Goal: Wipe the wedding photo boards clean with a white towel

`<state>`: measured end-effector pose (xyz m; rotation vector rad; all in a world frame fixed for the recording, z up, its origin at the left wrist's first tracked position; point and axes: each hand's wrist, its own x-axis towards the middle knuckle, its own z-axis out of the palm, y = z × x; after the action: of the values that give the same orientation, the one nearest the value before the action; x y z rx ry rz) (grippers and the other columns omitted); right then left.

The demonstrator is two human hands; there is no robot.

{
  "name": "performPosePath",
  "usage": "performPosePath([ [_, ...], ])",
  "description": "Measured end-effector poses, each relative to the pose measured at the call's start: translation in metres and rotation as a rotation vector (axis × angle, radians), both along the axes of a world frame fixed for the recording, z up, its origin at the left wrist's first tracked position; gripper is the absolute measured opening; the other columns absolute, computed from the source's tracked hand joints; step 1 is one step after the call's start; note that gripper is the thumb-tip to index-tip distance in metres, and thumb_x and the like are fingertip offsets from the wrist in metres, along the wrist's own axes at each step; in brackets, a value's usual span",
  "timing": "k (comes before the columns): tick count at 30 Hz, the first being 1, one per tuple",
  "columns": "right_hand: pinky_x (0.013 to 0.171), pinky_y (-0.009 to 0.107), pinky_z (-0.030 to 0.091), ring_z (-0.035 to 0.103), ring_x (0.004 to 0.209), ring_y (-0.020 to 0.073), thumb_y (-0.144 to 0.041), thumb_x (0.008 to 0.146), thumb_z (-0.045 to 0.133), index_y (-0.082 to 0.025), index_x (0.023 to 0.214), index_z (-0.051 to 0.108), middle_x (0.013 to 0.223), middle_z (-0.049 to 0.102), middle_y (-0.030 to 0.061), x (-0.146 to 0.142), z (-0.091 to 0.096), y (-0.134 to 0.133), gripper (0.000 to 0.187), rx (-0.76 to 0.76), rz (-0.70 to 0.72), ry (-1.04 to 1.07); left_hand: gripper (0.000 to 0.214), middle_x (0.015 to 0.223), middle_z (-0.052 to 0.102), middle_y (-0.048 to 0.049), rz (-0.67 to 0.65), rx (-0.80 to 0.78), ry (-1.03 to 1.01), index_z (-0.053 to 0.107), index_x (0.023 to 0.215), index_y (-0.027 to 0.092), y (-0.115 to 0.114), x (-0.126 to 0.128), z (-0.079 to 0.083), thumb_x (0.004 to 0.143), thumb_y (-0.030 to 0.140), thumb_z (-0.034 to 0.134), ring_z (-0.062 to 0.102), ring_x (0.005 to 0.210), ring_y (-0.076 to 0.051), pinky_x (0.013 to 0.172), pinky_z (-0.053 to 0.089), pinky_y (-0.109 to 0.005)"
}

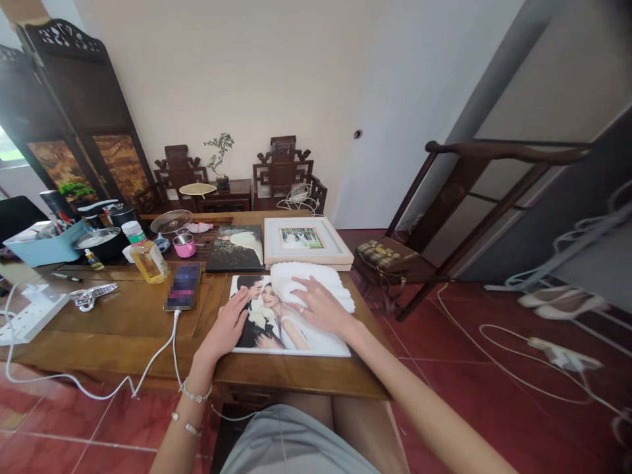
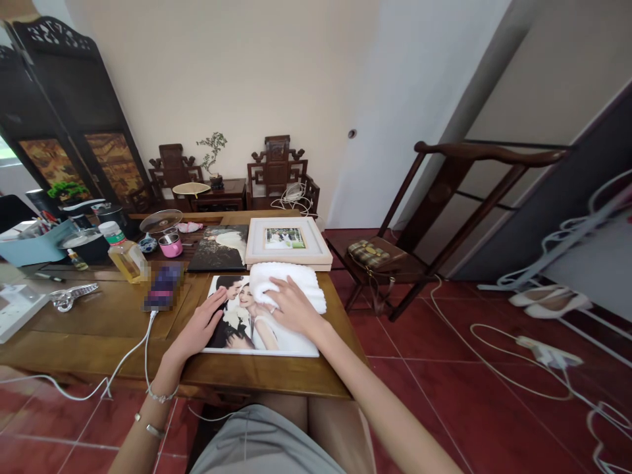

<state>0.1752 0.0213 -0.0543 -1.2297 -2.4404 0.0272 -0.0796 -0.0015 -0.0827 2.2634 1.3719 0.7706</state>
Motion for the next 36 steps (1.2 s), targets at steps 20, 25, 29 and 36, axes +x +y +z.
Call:
performPosePath([
  [20, 0.107, 0.051, 0.029, 0.048, 0.122, 0.0277, -0.029, 0.088, 0.05, -0.016, 0.092, 0.068, 0.131, 0.052, 0.017, 0.014, -0.001, -0.037, 0.022, -0.024, 0.094, 0.034, 0.045, 0.149, 0.031, -0.0074, -0.003, -0.009, 0.009, 0.036, 0.138, 0.022, -0.002, 0.0, 0.003, 0.094, 0.028, 0.03, 0.026, 0.138, -0.018, 0.112, 0.022, -0.044],
  [25, 0.101, 0.047, 0.036, 0.051, 0.117, 0.0283, -0.03, 0.09, 0.047, -0.017, 0.097, 0.067, 0.125, 0.058, 0.0144, 0.004, 0.004, 0.011, 0.025, 0.029, 0.028, 0.021, 0.044, 0.149, 0.031, -0.0066, -0.015, -0.004, 0.004, 0.036, 0.138, 0.023, 0.0, -0.002, 0.0, 0.094, 0.029, 0.031, 0.025, 0.138, -0.018, 0.112, 0.021, -0.044],
  [29, 0.103, 0.048, 0.033, 0.05, 0.118, 0.0284, -0.028, 0.09, 0.047, -0.016, 0.096, 0.067, 0.121, 0.06, 0.015, -0.001, 0.004, 0.006, 0.024, 0.02, 0.021, 0.037, 0.044, 0.149, 0.031, -0.007, -0.013, -0.005, 0.003, 0.037, 0.138, 0.022, 0.0, -0.001, 0.0, 0.094, 0.028, 0.031, 0.025, 0.138, -0.019, 0.112, 0.022, -0.044],
  [36, 0.108, 0.056, 0.023, 0.038, 0.13, 0.0276, -0.017, 0.083, 0.049, -0.016, 0.083, 0.066, 0.129, 0.054, 0.0176, 0.002, 0.007, -0.086, 0.017, -0.089, 0.162, 0.041, 0.045, 0.149, 0.031, -0.0064, 0.001, -0.001, 0.021, 0.034, 0.139, 0.023, -0.002, 0.001, 0.001, 0.094, 0.027, 0.03, 0.025, 0.138, -0.019, 0.112, 0.021, -0.043],
])
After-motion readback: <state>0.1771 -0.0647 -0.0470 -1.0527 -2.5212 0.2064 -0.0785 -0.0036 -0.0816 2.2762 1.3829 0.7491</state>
